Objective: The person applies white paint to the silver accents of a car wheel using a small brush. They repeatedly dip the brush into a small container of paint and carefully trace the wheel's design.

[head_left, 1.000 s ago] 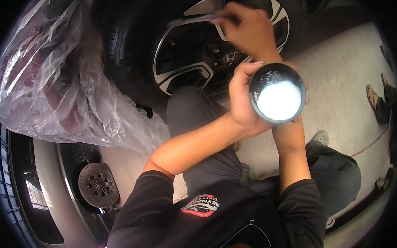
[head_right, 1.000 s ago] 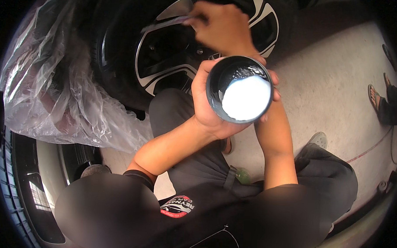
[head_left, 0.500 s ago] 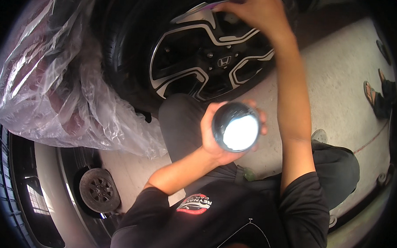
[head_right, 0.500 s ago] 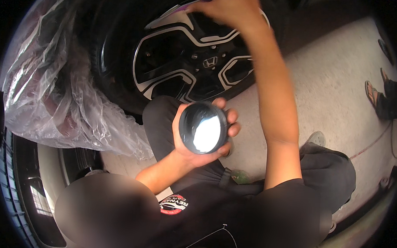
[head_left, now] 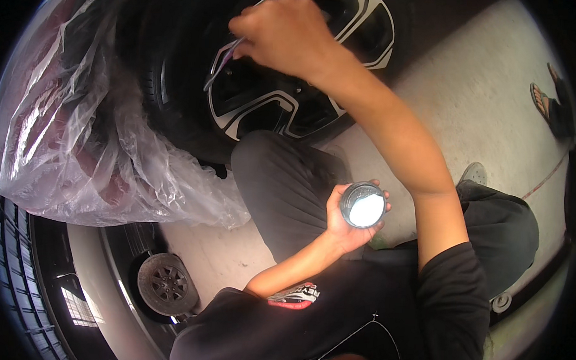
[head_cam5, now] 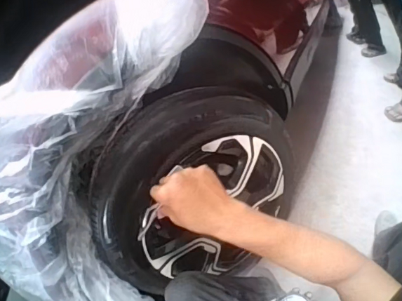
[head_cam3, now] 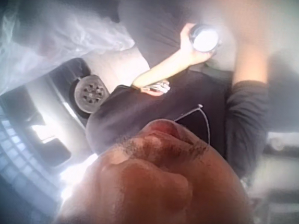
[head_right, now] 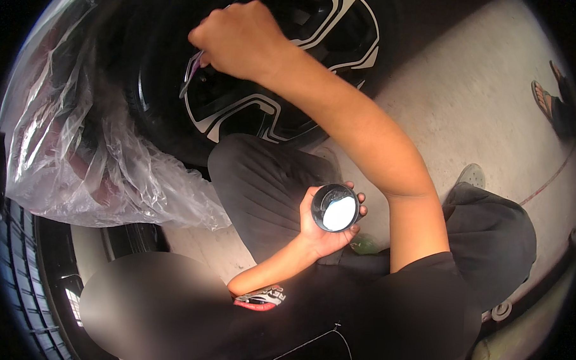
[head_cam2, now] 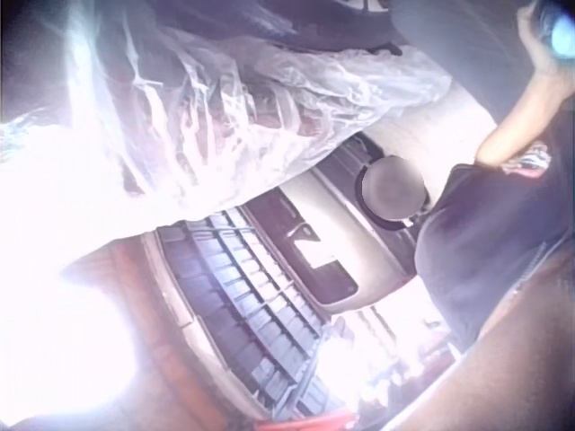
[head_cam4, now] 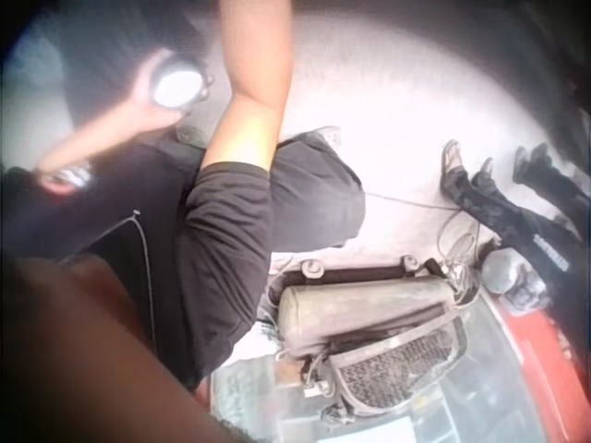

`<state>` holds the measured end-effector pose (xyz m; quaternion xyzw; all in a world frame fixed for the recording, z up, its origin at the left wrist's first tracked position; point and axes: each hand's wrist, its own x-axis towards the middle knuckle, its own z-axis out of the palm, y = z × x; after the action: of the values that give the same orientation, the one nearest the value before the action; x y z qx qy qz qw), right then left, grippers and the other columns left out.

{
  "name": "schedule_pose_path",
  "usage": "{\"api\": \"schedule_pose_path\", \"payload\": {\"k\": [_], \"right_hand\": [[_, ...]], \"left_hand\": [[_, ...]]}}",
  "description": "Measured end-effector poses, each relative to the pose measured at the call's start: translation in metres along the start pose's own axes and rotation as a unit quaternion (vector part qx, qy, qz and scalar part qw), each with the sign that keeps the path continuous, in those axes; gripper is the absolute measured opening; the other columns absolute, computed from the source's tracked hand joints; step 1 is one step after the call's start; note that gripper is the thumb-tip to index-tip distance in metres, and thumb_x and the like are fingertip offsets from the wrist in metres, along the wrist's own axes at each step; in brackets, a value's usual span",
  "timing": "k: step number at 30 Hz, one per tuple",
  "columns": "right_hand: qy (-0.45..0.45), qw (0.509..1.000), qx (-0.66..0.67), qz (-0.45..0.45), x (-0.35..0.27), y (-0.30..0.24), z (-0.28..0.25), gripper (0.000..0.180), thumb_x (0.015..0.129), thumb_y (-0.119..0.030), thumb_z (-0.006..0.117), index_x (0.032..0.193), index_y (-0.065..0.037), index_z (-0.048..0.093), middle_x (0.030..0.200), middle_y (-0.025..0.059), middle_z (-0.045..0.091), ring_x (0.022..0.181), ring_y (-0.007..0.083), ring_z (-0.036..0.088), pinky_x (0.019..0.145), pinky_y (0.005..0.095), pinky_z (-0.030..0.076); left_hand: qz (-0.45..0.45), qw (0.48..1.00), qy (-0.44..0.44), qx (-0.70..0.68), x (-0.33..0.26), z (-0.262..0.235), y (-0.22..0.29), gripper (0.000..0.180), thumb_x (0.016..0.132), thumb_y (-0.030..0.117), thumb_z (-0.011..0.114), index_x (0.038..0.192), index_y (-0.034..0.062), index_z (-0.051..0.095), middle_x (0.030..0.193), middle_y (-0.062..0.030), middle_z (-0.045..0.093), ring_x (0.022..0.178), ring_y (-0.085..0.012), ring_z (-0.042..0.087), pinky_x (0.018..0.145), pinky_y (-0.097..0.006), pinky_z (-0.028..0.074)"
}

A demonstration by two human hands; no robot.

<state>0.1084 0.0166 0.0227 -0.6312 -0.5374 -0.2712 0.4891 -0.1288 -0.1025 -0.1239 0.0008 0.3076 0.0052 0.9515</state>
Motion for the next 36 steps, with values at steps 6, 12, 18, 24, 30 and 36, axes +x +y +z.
{"api": "schedule_pose_path", "payload": {"k": [6,12,18,24,30,36], "right_hand": [[-0.058,0.967,0.001,0.247,0.034,0.050,-0.098,0.025,0.071,-0.032,0.080,0.075,-0.009,0.072,0.073,0.0118,0.071,0.074,0.0336,0.072,0.065,0.0445,0.056],[0.089,0.990,0.108,-0.025,-0.015,0.029,0.009,0.020,0.069,-0.028,0.077,0.069,-0.012,0.065,0.068,0.0076,0.067,0.073,0.0301,0.071,0.063,0.0457,0.056],[0.120,0.990,0.064,0.020,-0.001,0.062,-0.035,0.024,0.069,-0.029,0.077,0.069,-0.009,0.063,0.071,0.0094,0.067,0.075,0.0321,0.069,0.064,0.0435,0.055],[0.113,0.980,0.132,0.099,-0.009,0.064,-0.024,0.020,0.067,-0.024,0.080,0.074,-0.007,0.071,0.072,0.0136,0.070,0.071,0.0325,0.070,0.065,0.0426,0.056],[-0.046,0.998,-0.036,0.034,0.003,0.004,-0.013,0.014,0.074,-0.020,0.073,0.072,-0.006,0.073,0.075,0.0185,0.071,0.073,0.0338,0.074,0.064,0.0432,0.058],[0.004,0.998,-0.058,0.016,0.019,-0.014,-0.017,0.008,0.076,-0.015,0.070,0.074,-0.008,0.074,0.075,0.0144,0.072,0.074,0.0302,0.074,0.063,0.0415,0.059]], "left_hand": [[0.031,0.999,-0.003,0.033,0.014,0.008,-0.001,0.050,0.088,0.052,0.050,0.120,0.0159,0.064,0.114,-0.0107,0.064,0.101,-0.0302,0.062,0.067,-0.041,0.055],[0.057,0.996,0.014,0.061,0.012,-0.002,0.004,0.052,0.088,0.053,0.049,0.123,0.0166,0.061,0.114,-0.0107,0.063,0.101,-0.0307,0.062,0.067,-0.041,0.054],[0.072,0.994,0.033,0.080,0.011,0.001,0.000,0.053,0.088,0.055,0.049,0.123,0.0162,0.061,0.114,-0.0102,0.063,0.101,-0.0299,0.062,0.068,-0.041,0.053],[0.091,0.990,0.064,0.091,0.009,0.001,0.002,0.054,0.088,0.055,0.049,0.123,0.0157,0.060,0.113,-0.0108,0.064,0.100,-0.0300,0.064,0.065,-0.041,0.054],[0.070,0.991,0.023,0.115,0.016,-0.004,0.001,0.055,0.088,0.055,0.049,0.124,0.0145,0.059,0.113,-0.0125,0.064,0.100,-0.0301,0.066,0.064,-0.042,0.057],[0.069,0.986,0.043,0.145,0.018,-0.003,-0.008,0.056,0.086,0.054,0.048,0.122,0.0127,0.060,0.111,-0.0122,0.068,0.096,-0.0295,0.069,0.064,-0.040,0.056]]}}
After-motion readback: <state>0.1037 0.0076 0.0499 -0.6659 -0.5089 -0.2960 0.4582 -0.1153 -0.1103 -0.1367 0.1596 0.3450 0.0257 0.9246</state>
